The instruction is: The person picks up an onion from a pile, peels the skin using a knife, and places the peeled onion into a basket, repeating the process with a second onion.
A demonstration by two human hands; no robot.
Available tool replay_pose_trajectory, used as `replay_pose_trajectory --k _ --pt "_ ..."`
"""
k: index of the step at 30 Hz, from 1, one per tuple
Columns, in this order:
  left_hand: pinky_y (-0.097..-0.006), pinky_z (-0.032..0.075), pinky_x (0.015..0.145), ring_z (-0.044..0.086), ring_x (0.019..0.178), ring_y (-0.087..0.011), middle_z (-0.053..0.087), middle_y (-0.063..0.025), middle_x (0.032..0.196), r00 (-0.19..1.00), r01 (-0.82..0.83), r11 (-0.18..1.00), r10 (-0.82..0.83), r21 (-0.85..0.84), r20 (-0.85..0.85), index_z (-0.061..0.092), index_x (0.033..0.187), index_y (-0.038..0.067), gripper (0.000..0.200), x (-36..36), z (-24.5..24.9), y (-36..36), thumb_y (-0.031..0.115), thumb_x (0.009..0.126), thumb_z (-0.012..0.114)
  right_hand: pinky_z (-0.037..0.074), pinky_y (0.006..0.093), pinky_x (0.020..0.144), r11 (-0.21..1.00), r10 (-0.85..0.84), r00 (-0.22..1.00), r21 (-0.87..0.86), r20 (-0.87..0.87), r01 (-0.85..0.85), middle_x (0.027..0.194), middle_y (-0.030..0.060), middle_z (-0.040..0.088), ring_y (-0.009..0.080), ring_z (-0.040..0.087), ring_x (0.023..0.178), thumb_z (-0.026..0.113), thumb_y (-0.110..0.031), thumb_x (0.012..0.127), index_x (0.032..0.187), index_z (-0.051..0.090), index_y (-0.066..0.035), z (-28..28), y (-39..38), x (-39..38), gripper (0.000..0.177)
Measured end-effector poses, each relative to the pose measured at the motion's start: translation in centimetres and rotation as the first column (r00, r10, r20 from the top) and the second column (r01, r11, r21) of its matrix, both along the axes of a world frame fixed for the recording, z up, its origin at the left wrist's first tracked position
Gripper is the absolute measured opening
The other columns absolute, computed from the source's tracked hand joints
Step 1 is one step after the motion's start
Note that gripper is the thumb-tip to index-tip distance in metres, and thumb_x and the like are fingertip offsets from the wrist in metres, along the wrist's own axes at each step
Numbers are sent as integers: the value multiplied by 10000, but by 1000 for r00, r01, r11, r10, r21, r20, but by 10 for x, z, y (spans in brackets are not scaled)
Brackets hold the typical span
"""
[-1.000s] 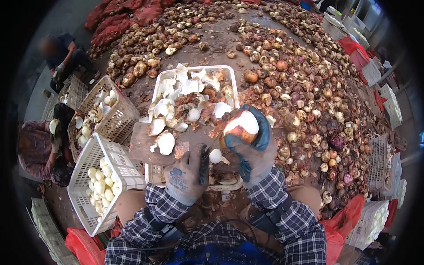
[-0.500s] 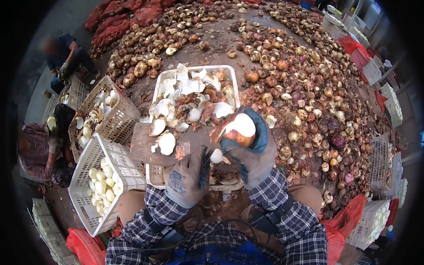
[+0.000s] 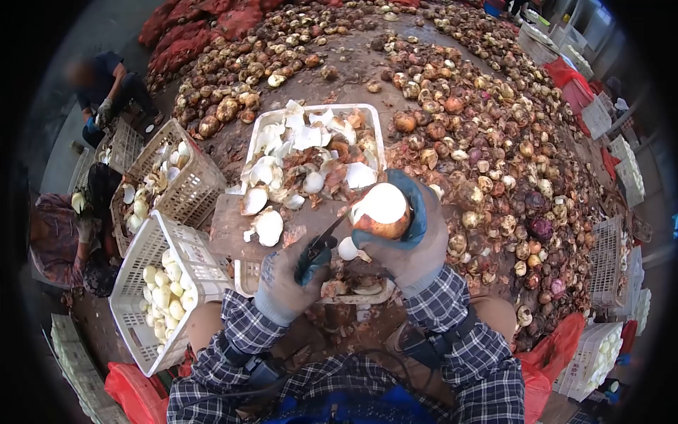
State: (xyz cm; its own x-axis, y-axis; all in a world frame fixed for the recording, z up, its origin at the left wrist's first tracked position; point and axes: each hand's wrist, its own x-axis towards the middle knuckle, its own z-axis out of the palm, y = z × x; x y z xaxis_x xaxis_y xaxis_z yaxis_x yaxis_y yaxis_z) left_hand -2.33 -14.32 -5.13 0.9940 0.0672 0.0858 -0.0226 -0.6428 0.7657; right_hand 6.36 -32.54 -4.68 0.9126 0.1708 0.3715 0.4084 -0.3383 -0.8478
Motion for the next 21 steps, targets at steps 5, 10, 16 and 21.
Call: replay_pose_trajectory --k 5,10,16,21 --pt "-367 514 652 654 735 -313 644 -158 810 999 -8 989 14 -147 39 606 1123 78 334 -3 -14 6 111 792 640 506 303 880 943 244 905 303 -349 -138 1128 74 619 155 602 1005 800 -95 619 1224 543 -2 -9 -9 10 664" --pt "-407 510 625 638 706 -342 634 -171 837 999 39 989 -42 142 21 582 1131 64 352 -6 1 -2 138 792 641 498 286 861 911 213 864 413 -457 -6 1090 72 624 152 604 965 723 -45 687 1233 536 11 2 4 1 579" --pt "-412 511 613 643 734 -328 623 -166 879 995 56 968 -75 243 67 502 1137 57 397 -10 7 -9 169 778 629 501 287 874 907 181 886 422 -426 18 1107 83 614 165 608 971 679 -32 717 1258 508 23 7 9 -4 570" --pt "-402 513 584 645 697 -315 617 -165 863 999 7 936 -25 351 46 492 1173 47 439 -13 1 -17 181 779 631 515 303 884 850 163 929 525 -331 38 1124 91 611 178 613 989 643 -8 709 1282 486 25 -8 10 -5 595"
